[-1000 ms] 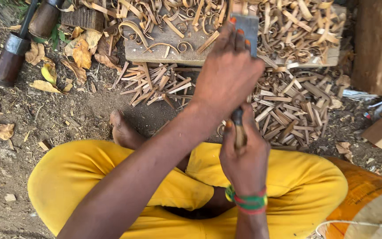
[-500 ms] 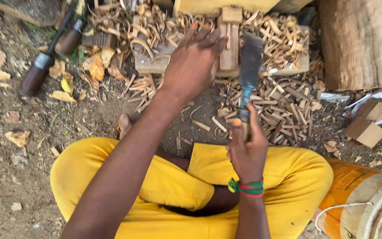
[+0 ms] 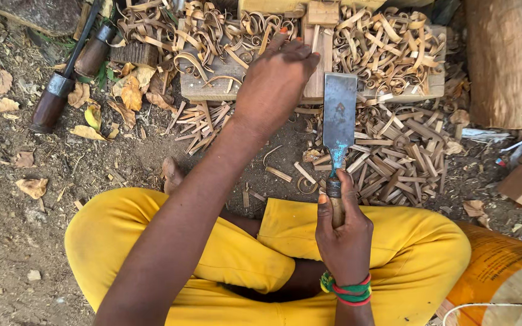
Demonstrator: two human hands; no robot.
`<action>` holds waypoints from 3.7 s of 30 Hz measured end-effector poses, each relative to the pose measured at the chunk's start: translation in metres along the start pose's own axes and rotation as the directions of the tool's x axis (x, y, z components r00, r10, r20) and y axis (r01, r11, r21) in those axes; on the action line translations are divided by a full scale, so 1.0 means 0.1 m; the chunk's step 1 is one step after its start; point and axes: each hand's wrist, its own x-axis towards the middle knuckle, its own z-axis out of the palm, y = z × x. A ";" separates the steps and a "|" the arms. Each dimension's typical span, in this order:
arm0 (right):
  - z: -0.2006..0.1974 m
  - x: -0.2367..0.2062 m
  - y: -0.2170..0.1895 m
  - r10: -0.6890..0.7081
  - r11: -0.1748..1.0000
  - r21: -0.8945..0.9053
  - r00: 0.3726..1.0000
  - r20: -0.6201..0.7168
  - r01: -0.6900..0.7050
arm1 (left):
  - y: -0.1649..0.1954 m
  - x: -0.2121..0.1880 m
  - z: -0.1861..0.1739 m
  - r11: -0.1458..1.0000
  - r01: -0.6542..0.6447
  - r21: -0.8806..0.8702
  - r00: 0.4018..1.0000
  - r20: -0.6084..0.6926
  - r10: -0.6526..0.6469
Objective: The person carves a piece of wood using a chisel and their hands, removing wood shavings from the workspace while sitting on the ground.
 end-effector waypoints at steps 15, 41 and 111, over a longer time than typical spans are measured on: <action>-0.01 -0.01 0.09 -0.155 0.987 0.046 0.988 -0.008 0.155 | -0.01 -0.02 0.09 0.996 0.067 -0.051 0.997 -0.045 -0.070; -0.02 0.00 0.10 -0.091 0.995 0.036 0.996 -0.005 0.091 | 0.14 -0.01 0.16 0.955 0.092 0.281 0.993 -0.101 -0.066; -0.02 -0.08 0.33 0.062 0.970 0.233 0.998 0.033 -0.068 | 0.17 0.02 0.20 0.999 0.033 0.041 0.999 0.025 -0.034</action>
